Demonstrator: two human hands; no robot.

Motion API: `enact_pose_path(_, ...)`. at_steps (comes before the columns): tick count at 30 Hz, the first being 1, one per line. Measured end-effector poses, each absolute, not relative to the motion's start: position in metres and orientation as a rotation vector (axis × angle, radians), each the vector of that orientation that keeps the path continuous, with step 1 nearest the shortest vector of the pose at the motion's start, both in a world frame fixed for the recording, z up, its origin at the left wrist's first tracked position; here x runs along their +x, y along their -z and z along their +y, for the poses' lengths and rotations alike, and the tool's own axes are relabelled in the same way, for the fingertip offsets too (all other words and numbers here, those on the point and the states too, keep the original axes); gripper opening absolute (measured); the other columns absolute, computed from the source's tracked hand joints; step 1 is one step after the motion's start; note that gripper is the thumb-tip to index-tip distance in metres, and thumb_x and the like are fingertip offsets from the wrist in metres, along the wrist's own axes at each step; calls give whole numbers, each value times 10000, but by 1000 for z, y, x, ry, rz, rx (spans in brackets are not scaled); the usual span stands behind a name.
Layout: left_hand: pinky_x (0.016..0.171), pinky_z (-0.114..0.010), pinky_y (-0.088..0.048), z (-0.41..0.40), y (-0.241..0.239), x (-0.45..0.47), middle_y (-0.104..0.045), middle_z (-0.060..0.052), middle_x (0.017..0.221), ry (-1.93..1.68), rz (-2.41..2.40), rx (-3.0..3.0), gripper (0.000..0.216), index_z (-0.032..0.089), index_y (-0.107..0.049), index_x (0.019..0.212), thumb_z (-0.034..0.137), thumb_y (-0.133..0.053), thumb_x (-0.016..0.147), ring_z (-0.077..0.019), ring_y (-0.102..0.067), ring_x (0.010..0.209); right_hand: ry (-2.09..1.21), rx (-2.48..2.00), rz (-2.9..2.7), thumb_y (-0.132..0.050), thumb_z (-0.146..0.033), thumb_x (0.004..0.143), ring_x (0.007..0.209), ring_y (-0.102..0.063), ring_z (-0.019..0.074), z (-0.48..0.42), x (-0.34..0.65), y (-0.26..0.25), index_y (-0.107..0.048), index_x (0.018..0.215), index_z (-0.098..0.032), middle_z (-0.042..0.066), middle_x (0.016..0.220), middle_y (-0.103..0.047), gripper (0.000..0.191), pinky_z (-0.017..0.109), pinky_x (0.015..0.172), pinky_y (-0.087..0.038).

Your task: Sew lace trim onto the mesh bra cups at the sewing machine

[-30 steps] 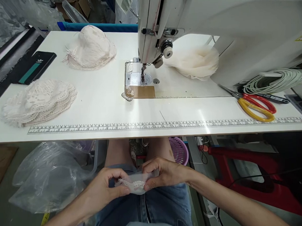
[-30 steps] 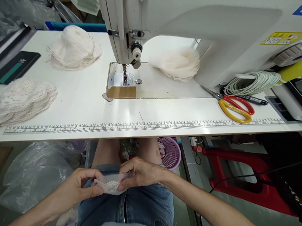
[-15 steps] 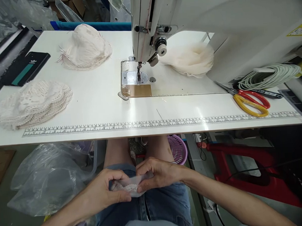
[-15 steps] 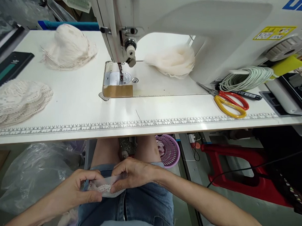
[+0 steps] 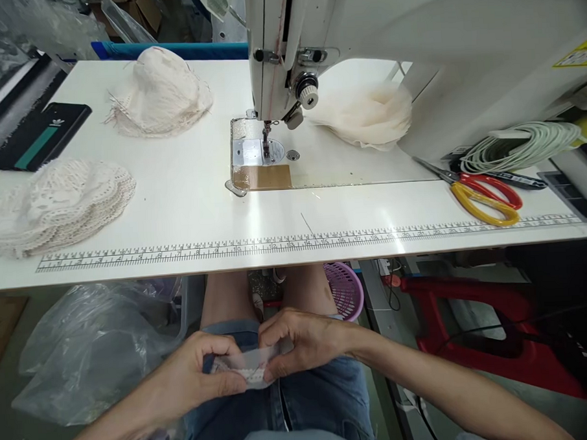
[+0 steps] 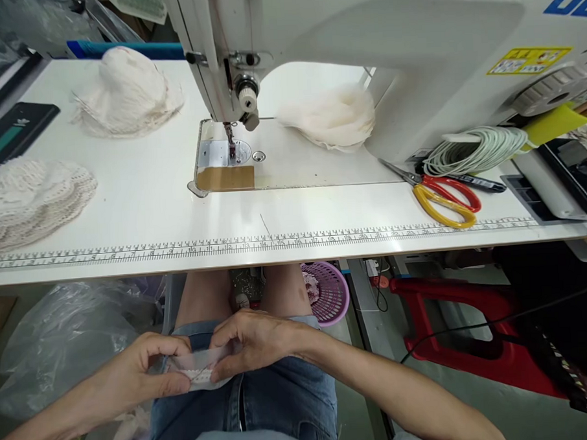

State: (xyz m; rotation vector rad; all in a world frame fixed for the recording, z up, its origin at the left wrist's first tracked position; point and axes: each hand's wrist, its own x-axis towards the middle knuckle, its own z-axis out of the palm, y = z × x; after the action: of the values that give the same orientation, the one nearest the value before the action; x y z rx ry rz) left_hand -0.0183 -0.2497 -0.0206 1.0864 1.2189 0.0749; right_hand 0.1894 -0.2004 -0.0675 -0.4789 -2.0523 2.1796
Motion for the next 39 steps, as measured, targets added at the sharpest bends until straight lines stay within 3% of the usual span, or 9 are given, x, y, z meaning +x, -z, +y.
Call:
enact_pose_path(4,642,-208,-351,-241,15,-13,-575,25,691,-28,1215,1184,140,179,-668,690,311,-642,726,-143,-500,686,-2153,-498,-2128,-675,-242,769,619,-511,71,-197,190,64,-652,816,-117,-28,704,-564,136,156,551,-367)
enact_pose_path(12,601,-214,-356,-246,21,-27,-568,11,652,-54,1240,1157,275,180,-636,635,420,-590,762,-134,-476,619,-2211,-510,-2034,-690,-390,749,687,-545,107,-195,208,71,-674,856,-103,15,774,-598,307,177,601,-408)
enact_pose_path(25,641,-225,-388,-254,24,-33,-591,-3,739,-68,1204,1064,258,176,-613,635,406,-619,753,-163,-524,704,-2095,-452,-2060,-692,-335,759,734,-558,122,-198,207,66,-667,860,-95,39,837,-591,261,183,617,-419)
enact_pose_path(39,551,-210,-342,-261,29,-35,-560,4,607,-59,1208,959,294,145,-654,678,434,-639,733,-118,-450,577,-2389,-487,-1780,-675,-291,767,702,-578,105,-200,211,75,-663,862,-107,16,786,-629,207,177,652,-452)
